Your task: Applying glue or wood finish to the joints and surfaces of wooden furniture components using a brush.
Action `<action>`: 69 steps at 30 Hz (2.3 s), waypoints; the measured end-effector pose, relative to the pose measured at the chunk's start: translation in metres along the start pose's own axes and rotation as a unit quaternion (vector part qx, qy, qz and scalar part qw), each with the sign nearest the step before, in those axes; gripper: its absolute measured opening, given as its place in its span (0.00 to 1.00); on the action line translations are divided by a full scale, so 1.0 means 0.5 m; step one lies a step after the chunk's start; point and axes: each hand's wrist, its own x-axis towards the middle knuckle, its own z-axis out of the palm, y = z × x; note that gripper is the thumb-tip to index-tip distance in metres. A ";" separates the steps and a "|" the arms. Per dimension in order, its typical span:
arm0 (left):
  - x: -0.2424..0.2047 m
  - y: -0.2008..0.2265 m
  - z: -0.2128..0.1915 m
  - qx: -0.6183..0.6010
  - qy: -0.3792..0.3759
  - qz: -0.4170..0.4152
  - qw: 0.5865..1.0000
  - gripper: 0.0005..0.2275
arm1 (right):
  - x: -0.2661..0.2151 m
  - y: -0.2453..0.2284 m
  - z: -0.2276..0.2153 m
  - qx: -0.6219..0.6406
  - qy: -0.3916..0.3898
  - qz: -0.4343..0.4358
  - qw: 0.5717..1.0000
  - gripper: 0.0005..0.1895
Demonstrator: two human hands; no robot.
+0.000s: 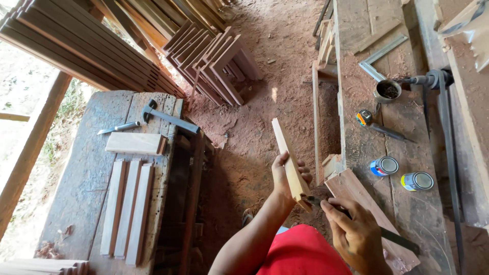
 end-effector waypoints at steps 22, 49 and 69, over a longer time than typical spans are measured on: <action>-0.021 0.009 -0.012 -0.047 -0.024 0.043 0.998 0.19 | -0.066 0.046 0.087 0.142 0.064 -0.015 0.988 0.27; -0.065 0.043 -0.009 -0.040 -0.067 0.093 0.993 0.20 | -0.077 0.023 0.037 0.047 0.056 -0.034 0.997 0.28; -0.054 0.034 -0.028 -0.074 -0.072 0.077 0.992 0.18 | -0.085 0.015 0.032 0.062 0.081 -0.006 0.995 0.23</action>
